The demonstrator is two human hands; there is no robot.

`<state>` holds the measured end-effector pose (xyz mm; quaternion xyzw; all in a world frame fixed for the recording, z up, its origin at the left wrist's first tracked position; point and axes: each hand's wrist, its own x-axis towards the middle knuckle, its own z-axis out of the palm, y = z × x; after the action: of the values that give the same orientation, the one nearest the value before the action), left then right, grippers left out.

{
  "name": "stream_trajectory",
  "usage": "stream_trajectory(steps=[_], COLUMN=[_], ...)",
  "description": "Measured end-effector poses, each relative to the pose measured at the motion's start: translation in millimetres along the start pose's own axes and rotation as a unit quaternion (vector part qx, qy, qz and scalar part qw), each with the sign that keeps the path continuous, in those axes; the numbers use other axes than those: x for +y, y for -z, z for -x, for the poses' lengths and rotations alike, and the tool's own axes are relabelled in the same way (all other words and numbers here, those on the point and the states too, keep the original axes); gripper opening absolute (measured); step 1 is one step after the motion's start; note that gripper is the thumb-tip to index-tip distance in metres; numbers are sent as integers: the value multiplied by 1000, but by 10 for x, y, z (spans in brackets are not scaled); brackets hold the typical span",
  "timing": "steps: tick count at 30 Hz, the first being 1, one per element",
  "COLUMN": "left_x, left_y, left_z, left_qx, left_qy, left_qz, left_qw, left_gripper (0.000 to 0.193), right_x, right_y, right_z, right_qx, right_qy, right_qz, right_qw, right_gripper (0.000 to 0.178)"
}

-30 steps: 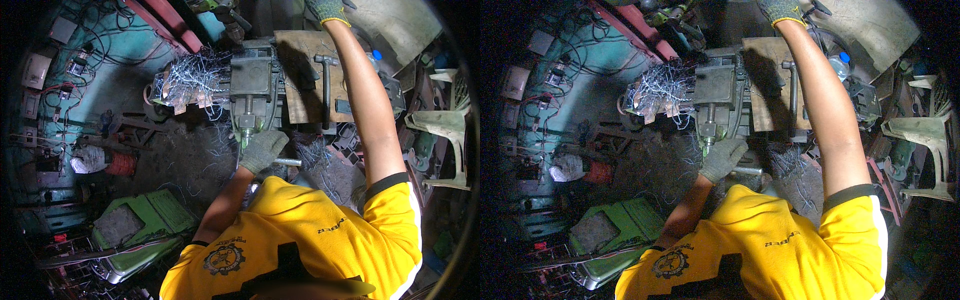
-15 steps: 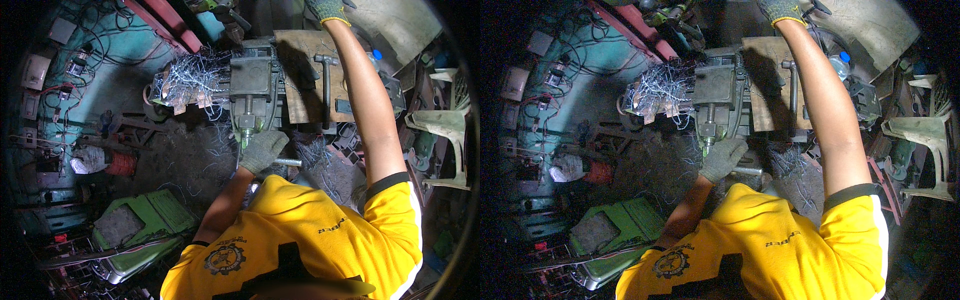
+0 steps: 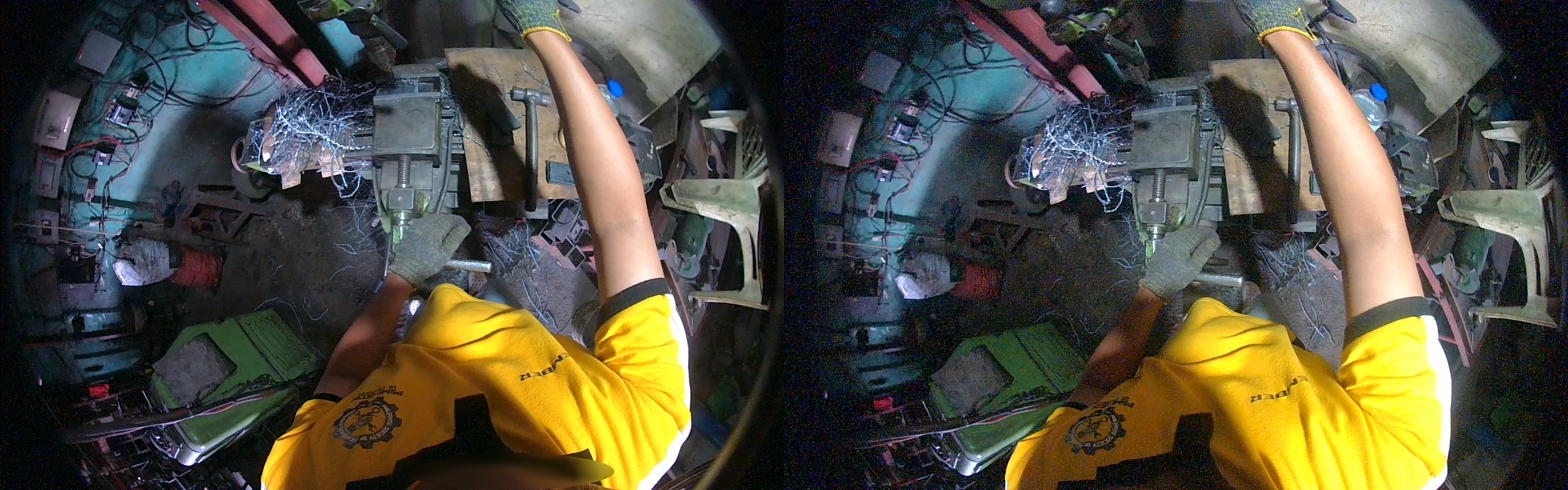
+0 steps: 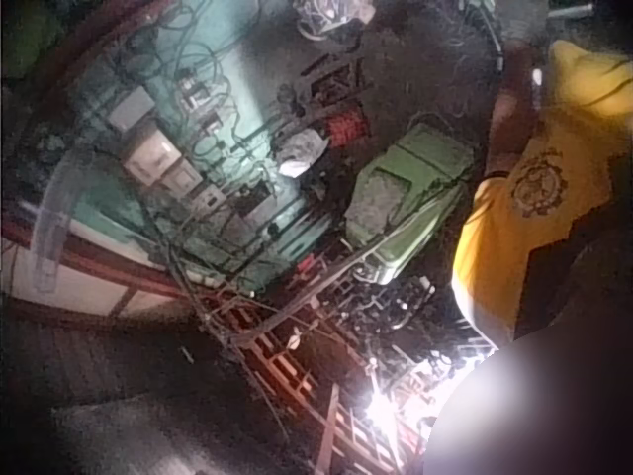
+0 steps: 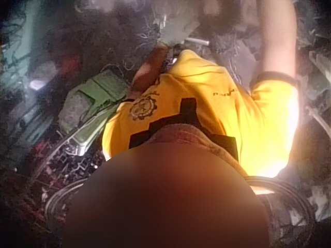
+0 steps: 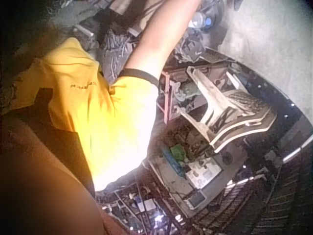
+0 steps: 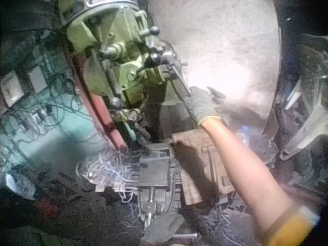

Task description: The person secures a metal bar in a bench vise, drills a hole using a drill press, applies liquid from a bottle, and repeats the cycle with another metal bar. They remove the drilled bars and place them into a bucket.

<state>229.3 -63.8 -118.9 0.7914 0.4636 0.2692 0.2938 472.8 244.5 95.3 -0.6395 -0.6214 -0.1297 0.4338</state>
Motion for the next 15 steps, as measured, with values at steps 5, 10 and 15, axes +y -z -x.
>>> stream_trajectory(steps=[5,10,15], left_x=[-11,-28,11], left_y=[1,1,34], left_z=[-12,-9,-15], left_qx=[-15,-7,-26], left_qy=[5,-6,-3], left_qz=[11,14,18], left_qw=[1000,1000,999], left_gripper=[35,36,35], right_x=[-15,-40,-12], right_y=[-13,20,-12], right_z=[-25,-20,-46], right_qx=[3,7,-2], right_qy=[-2,-8,-14], right_qz=[7,5,25], right_qw=[1000,1000,1000], right_gripper=[39,40,38])
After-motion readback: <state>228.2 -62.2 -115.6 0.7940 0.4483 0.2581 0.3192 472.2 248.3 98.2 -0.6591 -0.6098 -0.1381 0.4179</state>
